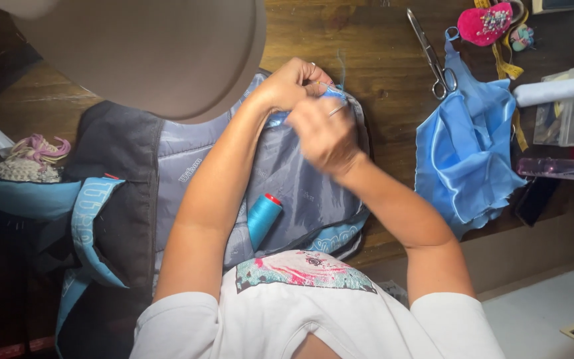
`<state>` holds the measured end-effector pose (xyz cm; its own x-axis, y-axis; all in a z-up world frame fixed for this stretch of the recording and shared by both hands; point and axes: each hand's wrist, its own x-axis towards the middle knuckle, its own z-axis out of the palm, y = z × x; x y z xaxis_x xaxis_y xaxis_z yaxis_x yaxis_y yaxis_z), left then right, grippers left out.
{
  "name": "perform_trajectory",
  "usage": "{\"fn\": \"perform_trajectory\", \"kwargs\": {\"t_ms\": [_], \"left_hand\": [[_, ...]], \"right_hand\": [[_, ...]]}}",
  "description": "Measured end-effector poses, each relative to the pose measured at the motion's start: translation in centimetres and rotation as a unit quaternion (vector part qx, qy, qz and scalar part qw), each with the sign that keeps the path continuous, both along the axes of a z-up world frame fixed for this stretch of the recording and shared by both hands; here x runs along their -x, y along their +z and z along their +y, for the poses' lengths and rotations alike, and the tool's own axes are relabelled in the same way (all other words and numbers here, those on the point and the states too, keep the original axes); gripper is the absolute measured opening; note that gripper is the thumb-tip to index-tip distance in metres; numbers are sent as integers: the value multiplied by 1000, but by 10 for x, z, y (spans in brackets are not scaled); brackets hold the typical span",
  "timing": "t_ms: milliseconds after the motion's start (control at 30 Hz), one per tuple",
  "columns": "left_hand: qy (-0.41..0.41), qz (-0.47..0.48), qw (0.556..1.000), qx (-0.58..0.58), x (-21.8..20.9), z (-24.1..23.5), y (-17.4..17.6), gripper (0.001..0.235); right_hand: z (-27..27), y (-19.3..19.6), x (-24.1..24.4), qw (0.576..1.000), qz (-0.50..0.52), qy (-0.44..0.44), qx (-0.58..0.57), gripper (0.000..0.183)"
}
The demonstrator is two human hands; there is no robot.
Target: The person sews a light blue fabric onto the interior lining of a black and blue backpack using a needle and thread, pulling the thread through the material several times.
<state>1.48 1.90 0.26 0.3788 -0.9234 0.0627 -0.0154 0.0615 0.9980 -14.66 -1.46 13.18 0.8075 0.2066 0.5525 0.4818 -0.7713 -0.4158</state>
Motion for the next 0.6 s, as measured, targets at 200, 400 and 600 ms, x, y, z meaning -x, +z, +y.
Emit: {"fn": "perform_trajectory", "kwargs": {"t_ms": [200,400,600], "left_hand": [[-9,9,1000,-4,2,-2,-5,16],[-29,9,1000,-6,7,-7,-1,17],[-7,-29,1000,-8,11,-7,-3,16]], "right_hand": [[41,-3,10,995,11,86,-48,13],[73,8,36,986,13,144,-86,11],[97,11,62,816,236,422,-318,10]]}}
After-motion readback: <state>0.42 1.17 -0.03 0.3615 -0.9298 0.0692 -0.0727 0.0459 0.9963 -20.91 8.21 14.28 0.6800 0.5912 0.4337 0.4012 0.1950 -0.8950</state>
